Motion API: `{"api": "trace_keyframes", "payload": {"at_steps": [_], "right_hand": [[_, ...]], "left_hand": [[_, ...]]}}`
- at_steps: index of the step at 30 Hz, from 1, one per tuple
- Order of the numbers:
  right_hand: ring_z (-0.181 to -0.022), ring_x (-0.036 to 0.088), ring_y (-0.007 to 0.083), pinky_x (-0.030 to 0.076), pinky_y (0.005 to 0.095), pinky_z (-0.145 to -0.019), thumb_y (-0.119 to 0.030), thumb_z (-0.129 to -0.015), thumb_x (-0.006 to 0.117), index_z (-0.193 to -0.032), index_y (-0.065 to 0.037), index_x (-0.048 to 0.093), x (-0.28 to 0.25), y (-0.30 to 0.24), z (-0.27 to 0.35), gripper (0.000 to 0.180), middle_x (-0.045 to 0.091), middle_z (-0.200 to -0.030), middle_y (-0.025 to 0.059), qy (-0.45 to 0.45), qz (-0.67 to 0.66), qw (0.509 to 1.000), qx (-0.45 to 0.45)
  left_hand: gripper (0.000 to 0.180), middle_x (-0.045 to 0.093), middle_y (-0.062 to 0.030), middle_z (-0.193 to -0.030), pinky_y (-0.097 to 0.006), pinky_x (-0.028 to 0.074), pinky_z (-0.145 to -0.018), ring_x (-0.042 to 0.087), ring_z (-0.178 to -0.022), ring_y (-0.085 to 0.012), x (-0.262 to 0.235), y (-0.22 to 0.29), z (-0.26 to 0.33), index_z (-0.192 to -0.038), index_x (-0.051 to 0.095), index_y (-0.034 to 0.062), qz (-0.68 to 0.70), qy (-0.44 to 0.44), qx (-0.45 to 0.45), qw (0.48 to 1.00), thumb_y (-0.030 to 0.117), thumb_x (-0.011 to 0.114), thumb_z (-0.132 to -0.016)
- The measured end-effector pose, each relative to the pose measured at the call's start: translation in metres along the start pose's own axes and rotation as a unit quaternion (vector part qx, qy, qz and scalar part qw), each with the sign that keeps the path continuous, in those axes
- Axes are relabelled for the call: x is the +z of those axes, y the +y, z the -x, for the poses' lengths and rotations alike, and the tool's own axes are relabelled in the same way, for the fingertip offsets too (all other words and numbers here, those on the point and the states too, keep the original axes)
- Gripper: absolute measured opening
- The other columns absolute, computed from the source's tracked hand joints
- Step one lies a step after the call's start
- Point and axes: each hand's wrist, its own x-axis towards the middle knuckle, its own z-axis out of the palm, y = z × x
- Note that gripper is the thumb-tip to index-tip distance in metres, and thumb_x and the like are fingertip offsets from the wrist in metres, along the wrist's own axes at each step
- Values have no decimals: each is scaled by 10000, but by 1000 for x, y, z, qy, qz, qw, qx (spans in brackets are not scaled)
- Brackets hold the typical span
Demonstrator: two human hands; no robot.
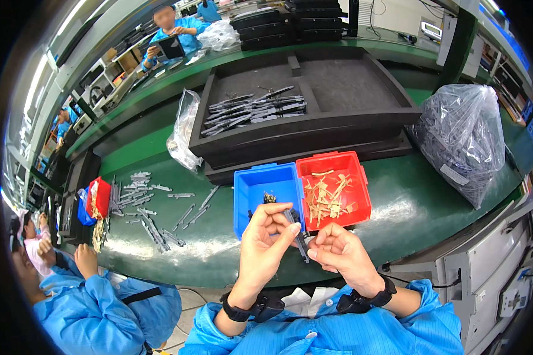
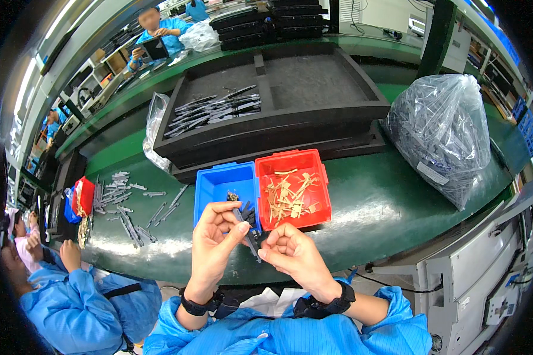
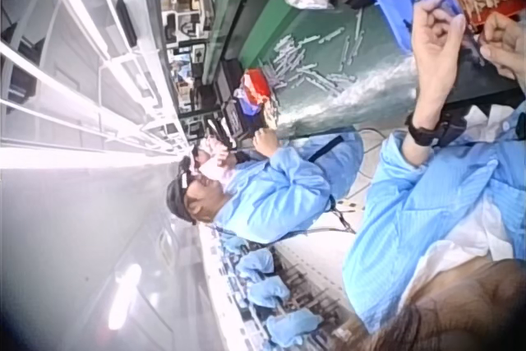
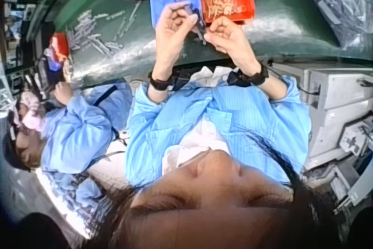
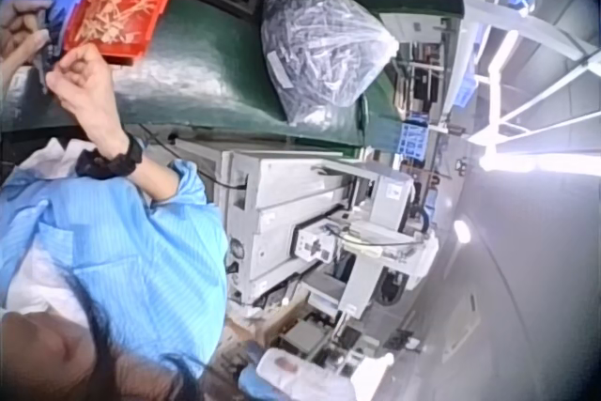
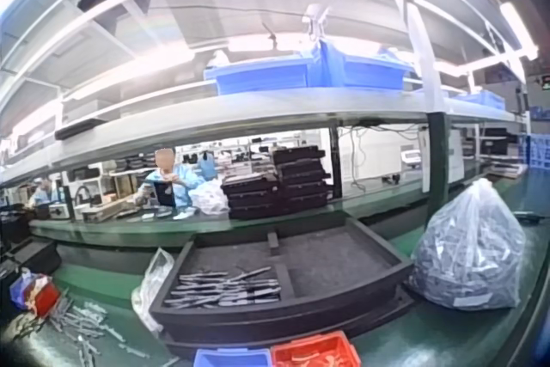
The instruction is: The person picks up a black plastic part and a metal strip, fits the strip into the part, and places the assembly into a blue bin. They then pick up a small wooden piece and a metal strip, join them together, and place the unit into a red bin.
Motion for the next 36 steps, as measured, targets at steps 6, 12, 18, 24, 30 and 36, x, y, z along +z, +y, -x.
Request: {"api": "trace_keyframes", "payload": {"at_steps": [6,12,18,24,30,36], "right_hand": [[-634,499,26,348,158,-485,-18,-830,615,-939,-50,481,-1,2,-3,176,584,-851,30,-2,-9,1000,-19],[-681,510,15,361,146,-503,-51,-825,643,-961,-54,491,-1,1,-5,204,571,-853,-2,2,17,1000,-20],[-707,536,30,389,154,-552,-33,-820,639,-978,-41,491,1,0,-6,217,583,-857,12,1,37,999,-19],[-741,548,42,429,165,-646,-40,-796,661,-1020,-37,462,4,-2,-5,300,574,-858,12,18,21,1000,-6],[-747,557,56,438,176,-659,-22,-780,657,-1045,-40,412,3,-2,-5,361,577,-855,35,20,11,1000,-10],[-710,548,50,404,159,-567,-10,-789,627,-1020,-64,402,5,-1,-6,327,562,-839,39,31,17,999,-28]], "left_hand": [[311,513,-28,-823,-217,518,-636,549,-738,-74,0,4,2,-1118,475,-4,-52,22,22,998,-29,595,-831],[310,513,-28,-825,-220,520,-637,552,-743,-76,-2,3,2,-1117,473,-6,-21,21,15,999,-26,596,-833],[312,509,-21,-820,-209,504,-641,541,-740,-71,-1,1,3,-1120,479,-1,-29,20,17,999,-29,596,-832],[331,525,-41,-824,-216,516,-622,551,-742,-88,2,-2,6,-1123,476,-21,-133,38,64,988,-40,600,-817],[324,526,-28,-828,-206,495,-629,554,-744,-80,0,-5,4,-1128,477,-8,-48,37,37,997,-9,609,-832],[332,518,-40,-833,-232,531,-636,547,-742,-88,2,-6,3,-1130,463,-12,9,38,21,999,-14,606,-830]]}}
